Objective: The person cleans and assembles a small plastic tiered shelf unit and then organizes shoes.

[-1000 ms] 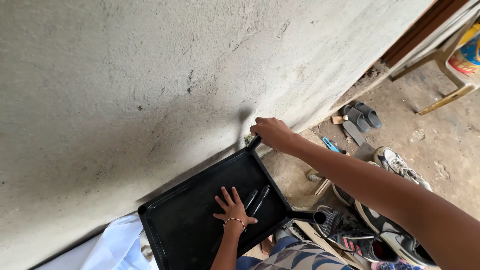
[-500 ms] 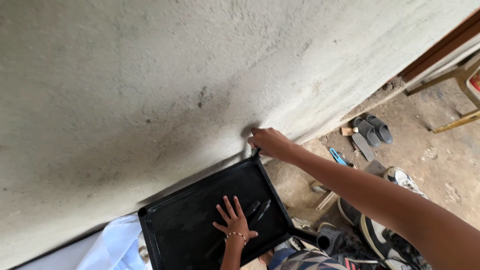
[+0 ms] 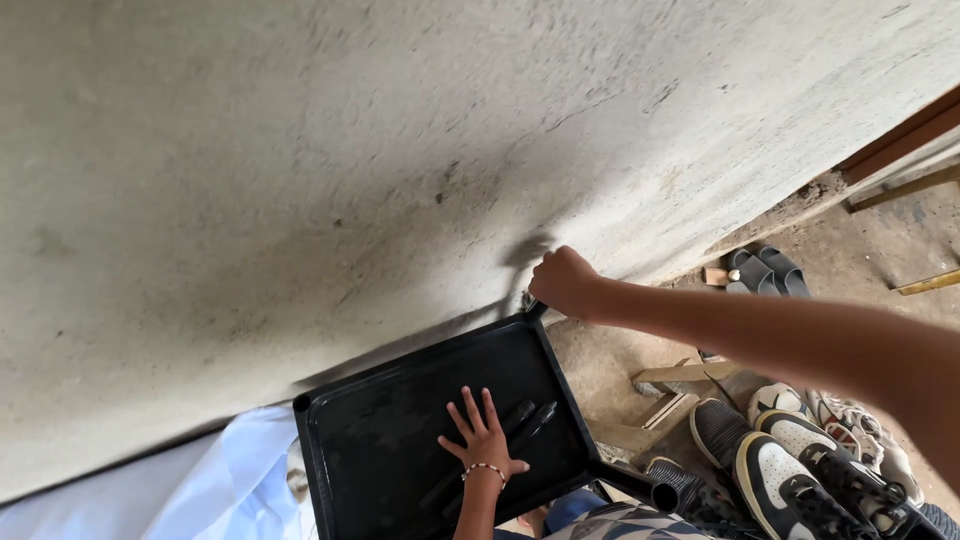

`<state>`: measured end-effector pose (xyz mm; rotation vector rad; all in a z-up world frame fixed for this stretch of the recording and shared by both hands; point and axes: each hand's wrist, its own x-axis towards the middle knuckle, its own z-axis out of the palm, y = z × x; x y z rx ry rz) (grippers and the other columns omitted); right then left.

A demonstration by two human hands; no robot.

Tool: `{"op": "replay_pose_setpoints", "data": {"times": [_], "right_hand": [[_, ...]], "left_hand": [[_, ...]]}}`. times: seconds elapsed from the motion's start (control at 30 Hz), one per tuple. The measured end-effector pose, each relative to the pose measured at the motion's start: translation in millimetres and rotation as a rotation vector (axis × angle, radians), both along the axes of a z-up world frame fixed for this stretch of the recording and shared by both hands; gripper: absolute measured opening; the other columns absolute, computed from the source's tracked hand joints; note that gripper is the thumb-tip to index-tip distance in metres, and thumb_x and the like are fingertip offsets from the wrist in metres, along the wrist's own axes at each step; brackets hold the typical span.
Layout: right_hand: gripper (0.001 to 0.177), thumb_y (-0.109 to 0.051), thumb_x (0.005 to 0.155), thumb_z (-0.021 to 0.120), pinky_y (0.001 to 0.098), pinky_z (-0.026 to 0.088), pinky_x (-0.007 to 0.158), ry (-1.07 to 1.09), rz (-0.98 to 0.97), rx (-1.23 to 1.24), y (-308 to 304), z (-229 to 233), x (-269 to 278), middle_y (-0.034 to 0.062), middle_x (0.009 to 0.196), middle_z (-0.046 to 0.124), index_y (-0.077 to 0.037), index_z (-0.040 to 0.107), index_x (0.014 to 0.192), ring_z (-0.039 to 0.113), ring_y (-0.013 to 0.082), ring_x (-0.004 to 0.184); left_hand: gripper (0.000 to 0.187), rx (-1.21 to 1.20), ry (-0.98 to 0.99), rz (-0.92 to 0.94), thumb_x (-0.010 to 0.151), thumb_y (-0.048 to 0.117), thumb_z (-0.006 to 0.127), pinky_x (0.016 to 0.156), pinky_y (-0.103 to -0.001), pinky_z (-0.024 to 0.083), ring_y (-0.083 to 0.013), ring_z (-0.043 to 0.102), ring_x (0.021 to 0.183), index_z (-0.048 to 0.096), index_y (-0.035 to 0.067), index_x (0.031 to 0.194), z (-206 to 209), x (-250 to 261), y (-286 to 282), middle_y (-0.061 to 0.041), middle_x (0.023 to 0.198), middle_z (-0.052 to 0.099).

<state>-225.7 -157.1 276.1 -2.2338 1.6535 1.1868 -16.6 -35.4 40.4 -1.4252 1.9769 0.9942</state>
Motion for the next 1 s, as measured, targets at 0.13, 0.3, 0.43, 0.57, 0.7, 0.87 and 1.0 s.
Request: {"op": "replay_pose_setpoints", "data": {"times": [0.13, 0.3, 0.43, 0.57, 0.7, 0.87, 1.0], "right_hand": [[0.015, -0.02, 0.086, 0.08, 0.0327, 0.043, 0.06, 0.221, 0.299, 0.067, -2.7, -50.1, -16.2, 0.005, 0.085, 0.066, -0.01, 0.069, 0.082, 0.063, 0.0219, 0.088], [0.033, -0.007, 0.096, 0.068, 0.0293, 0.052, 0.051, 0.135, 0.499, -0.032, -6.4, -91.3, -40.5, 0.0038, 0.065, 0.069, -0.01, 0.064, 0.064, 0.066, 0.0085, 0.061], [0.029, -0.015, 0.093, 0.073, 0.031, 0.052, 0.051, 0.134, 0.44, 0.008, -5.9, -77.0, -30.7, 0.0057, 0.07, 0.068, -0.009, 0.064, 0.066, 0.068, 0.0137, 0.065], [0.022, -0.017, 0.092, 0.074, 0.032, 0.057, 0.062, 0.112, 0.313, -0.003, -10.6, -73.9, -24.3, 0.003, 0.079, 0.075, -0.01, 0.07, 0.072, 0.073, 0.0151, 0.076], [0.015, -0.024, 0.089, 0.077, 0.0328, 0.059, 0.071, 0.006, 0.065, -0.084, -7.7, -64.8, -15.2, 0.0042, 0.087, 0.075, -0.015, 0.074, 0.077, 0.073, 0.0195, 0.085], [0.022, -0.034, 0.085, 0.08, 0.031, 0.058, 0.066, -0.02, -0.025, -0.109, -11.6, -62.4, -15.4, 0.0035, 0.082, 0.074, -0.015, 0.074, 0.078, 0.073, 0.0174, 0.079], [0.023, -0.036, 0.088, 0.077, 0.0293, 0.06, 0.059, 0.062, 0.025, -0.104, -7.7, -61.9, -13.4, 0.0006, 0.072, 0.072, -0.015, 0.076, 0.078, 0.073, 0.0122, 0.069]], "left_hand": [[0.158, 0.025, -0.025, 0.014, 0.064, 0.056, 0.096, 0.113, -0.084, 0.006, -0.0477, -0.027, 0.152, -0.023, 0.02, 0.162, -0.9, -4.9, -2.4, -0.015, 0.164, -0.04], [0.157, 0.014, -0.02, 0.026, 0.064, 0.053, 0.096, 0.114, -0.082, 0.007, -0.0477, -0.025, 0.153, -0.021, 0.019, 0.162, 10.2, -5.9, -1.0, -0.015, 0.166, -0.038], [0.158, 0.005, -0.001, 0.034, 0.063, 0.053, 0.097, 0.114, -0.082, 0.007, -0.0476, -0.024, 0.153, -0.02, 0.019, 0.163, 2.8, -4.2, 5.7, -0.014, 0.167, -0.035], [0.155, -0.028, 0.02, 0.034, 0.064, 0.053, 0.097, 0.113, -0.083, 0.007, -0.0477, -0.022, 0.153, -0.019, 0.02, 0.163, 5.9, -1.2, -1.2, -0.013, 0.167, -0.033], [0.155, -0.045, 0.07, 0.057, 0.064, 0.052, 0.097, 0.114, -0.083, 0.005, -0.046, -0.021, 0.154, -0.018, 0.022, 0.163, -0.5, 2.5, 9.7, -0.009, 0.169, -0.031], [0.148, -0.132, 0.111, 0.073, 0.064, 0.049, 0.098, 0.117, -0.077, 0.008, -0.0446, -0.013, 0.155, -0.007, 0.022, 0.164, 10.6, 13.5, 12.2, -0.011, 0.169, -0.02], [0.104, -0.48, 0.246, 0.101, 0.066, 0.041, 0.098, 0.117, -0.067, 0.023, -0.0382, 0.023, 0.148, 0.038, 0.017, 0.148, -7.2, 31.0, 43.0, -0.015, 0.156, 0.028]]}}
